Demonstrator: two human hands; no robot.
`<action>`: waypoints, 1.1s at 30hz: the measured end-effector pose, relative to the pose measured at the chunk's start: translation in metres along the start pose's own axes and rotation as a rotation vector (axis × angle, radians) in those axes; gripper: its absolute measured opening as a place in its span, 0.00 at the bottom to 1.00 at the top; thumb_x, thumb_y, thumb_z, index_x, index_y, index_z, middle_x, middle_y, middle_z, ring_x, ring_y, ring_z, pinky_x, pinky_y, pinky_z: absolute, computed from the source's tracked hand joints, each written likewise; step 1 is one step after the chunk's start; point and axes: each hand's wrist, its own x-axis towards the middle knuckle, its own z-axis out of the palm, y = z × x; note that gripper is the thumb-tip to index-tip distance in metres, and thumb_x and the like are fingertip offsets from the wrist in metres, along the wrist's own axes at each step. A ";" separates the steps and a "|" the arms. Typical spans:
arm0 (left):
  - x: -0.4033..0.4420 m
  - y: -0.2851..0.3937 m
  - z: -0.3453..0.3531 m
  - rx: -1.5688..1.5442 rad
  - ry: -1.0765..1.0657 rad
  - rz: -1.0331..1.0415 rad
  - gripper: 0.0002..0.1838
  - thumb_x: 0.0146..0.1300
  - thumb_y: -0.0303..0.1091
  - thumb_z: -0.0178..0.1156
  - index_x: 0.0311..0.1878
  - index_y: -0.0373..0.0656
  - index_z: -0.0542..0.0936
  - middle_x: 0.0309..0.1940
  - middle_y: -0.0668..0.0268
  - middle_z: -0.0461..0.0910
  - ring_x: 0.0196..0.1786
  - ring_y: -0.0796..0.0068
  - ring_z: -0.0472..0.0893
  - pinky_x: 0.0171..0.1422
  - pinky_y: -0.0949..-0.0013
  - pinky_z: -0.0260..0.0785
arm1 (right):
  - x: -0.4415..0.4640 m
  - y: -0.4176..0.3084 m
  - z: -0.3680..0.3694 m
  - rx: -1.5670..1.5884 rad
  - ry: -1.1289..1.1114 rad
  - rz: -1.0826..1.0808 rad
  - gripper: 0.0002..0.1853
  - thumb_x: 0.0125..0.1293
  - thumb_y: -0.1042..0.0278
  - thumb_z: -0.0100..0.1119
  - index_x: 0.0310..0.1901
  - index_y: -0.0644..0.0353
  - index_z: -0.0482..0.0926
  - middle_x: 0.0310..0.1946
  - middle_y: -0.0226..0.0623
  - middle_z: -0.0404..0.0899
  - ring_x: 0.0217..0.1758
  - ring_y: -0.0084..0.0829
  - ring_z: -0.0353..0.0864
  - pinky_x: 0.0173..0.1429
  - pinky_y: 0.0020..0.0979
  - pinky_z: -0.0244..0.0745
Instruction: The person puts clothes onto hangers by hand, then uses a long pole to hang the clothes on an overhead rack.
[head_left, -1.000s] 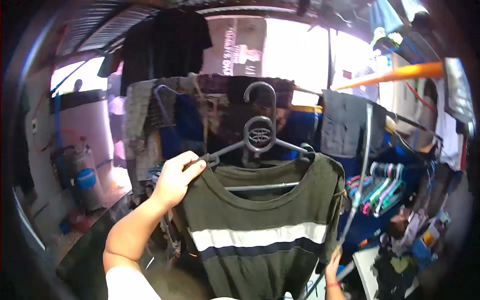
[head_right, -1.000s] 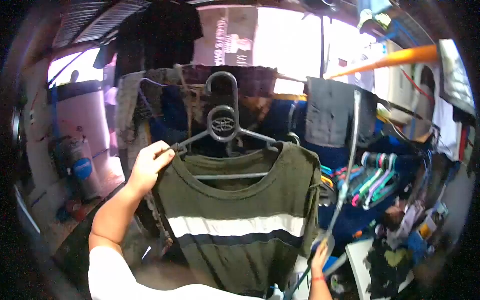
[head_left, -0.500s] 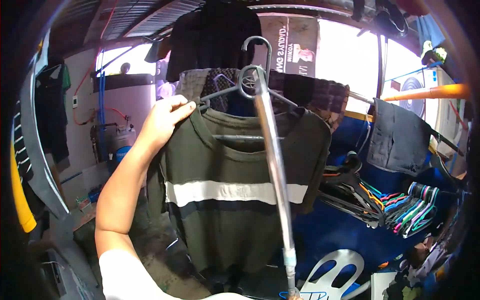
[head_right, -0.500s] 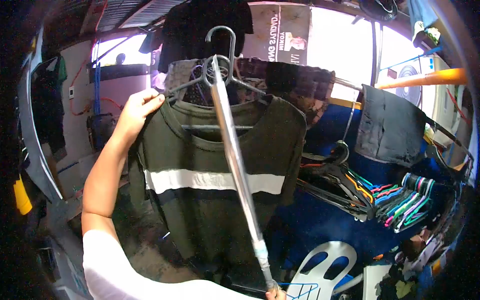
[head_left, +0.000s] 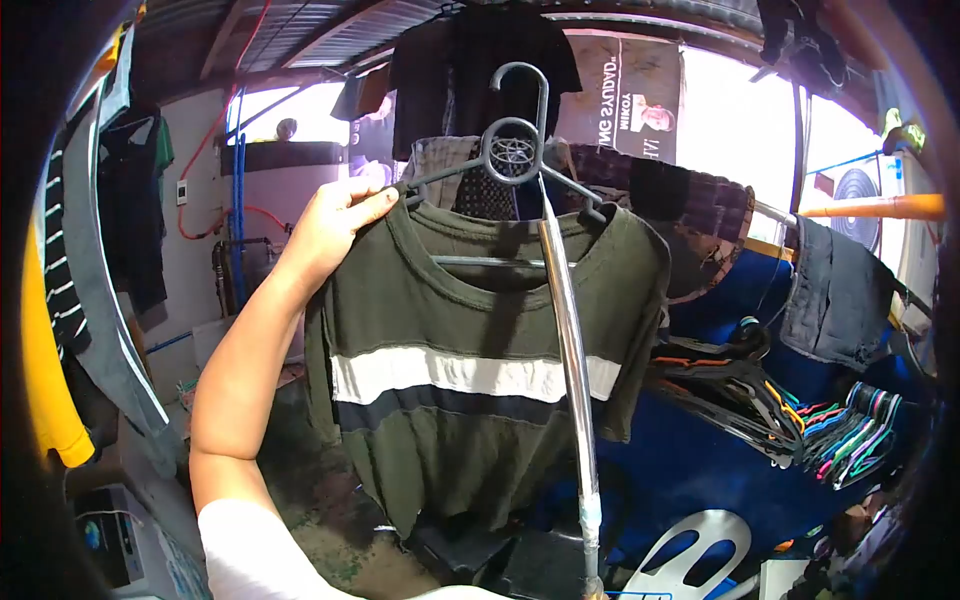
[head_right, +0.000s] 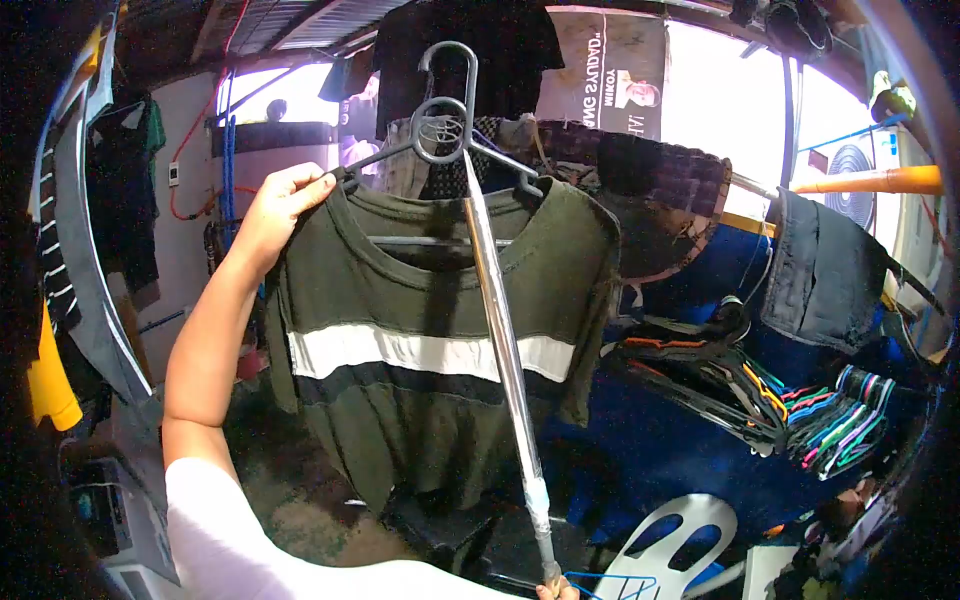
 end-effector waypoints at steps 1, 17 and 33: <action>0.000 0.001 -0.003 -0.016 0.000 -0.018 0.14 0.69 0.39 0.58 0.28 0.45 0.74 0.24 0.81 0.68 0.29 0.88 0.64 0.35 0.78 0.56 | -0.001 0.000 0.004 -0.007 0.001 -0.001 0.14 0.65 0.68 0.64 0.46 0.66 0.74 0.30 0.27 0.74 0.32 0.20 0.69 0.34 0.27 0.68; 0.045 -0.041 -0.009 -0.158 -0.149 0.015 0.13 0.70 0.41 0.58 0.32 0.43 0.79 0.27 0.78 0.74 0.32 0.88 0.70 0.39 0.79 0.61 | -0.039 0.011 0.059 -0.010 0.266 -0.065 0.10 0.64 0.68 0.63 0.35 0.66 0.75 0.27 0.27 0.71 0.29 0.20 0.62 0.29 0.29 0.61; 0.046 -0.024 0.035 -0.025 -0.248 0.137 0.15 0.68 0.44 0.59 0.33 0.41 0.78 0.27 0.76 0.74 0.32 0.84 0.71 0.39 0.76 0.61 | -0.057 0.015 0.060 -0.151 0.355 -0.116 0.15 0.65 0.61 0.63 0.35 0.67 0.75 0.20 0.31 0.66 0.26 0.23 0.60 0.28 0.33 0.62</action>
